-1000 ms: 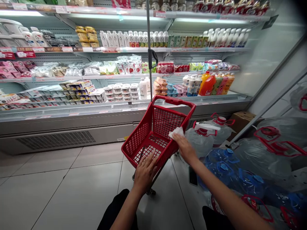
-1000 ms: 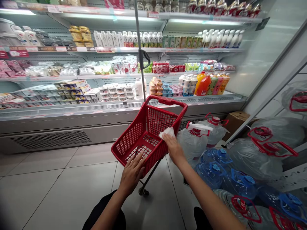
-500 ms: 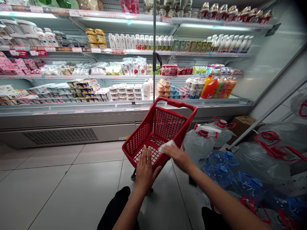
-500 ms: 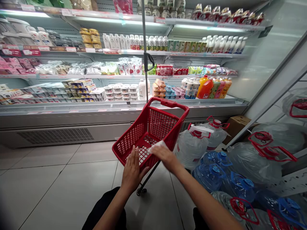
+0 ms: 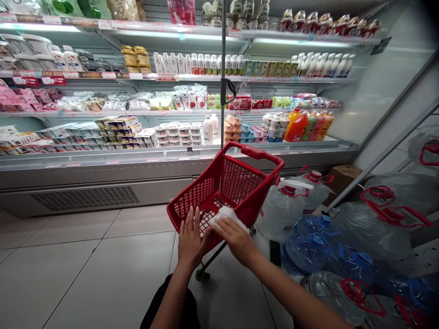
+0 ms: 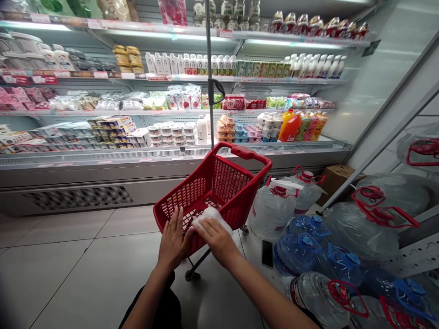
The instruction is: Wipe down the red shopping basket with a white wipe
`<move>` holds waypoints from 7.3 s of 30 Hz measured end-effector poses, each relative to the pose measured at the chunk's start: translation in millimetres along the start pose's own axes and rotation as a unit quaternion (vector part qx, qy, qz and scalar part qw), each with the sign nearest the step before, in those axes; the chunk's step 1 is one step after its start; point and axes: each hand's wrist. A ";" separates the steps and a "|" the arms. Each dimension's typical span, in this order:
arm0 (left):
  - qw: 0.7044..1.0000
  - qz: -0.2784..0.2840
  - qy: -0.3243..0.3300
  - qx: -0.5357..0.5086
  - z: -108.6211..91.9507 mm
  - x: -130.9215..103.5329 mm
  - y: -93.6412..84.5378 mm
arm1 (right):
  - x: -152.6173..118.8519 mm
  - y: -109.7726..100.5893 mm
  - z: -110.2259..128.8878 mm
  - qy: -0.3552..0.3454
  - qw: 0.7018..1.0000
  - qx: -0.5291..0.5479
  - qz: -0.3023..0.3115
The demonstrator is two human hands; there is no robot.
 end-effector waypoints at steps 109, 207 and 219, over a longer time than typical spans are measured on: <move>0.987 0.041 0.155 0.014 -86.2 -54.8 -7.6 | -77.1 -49.7 -2.7 0.052 0.996 0.074 -0.027; 0.937 0.057 0.343 0.022 -111.5 25.1 16.4 | -142.0 -47.8 -6.9 0.272 0.951 -0.052 -0.138; 0.975 0.034 0.217 0.037 -77.8 51.2 16.1 | -97.5 -41.1 -30.0 0.280 0.943 -0.097 -0.151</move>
Point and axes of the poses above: each hand's wrist, its own x-axis towards the middle knuckle, its own y-axis out of the palm, z = x × y, and after that the axes turned 4 degrees about x, right-handed
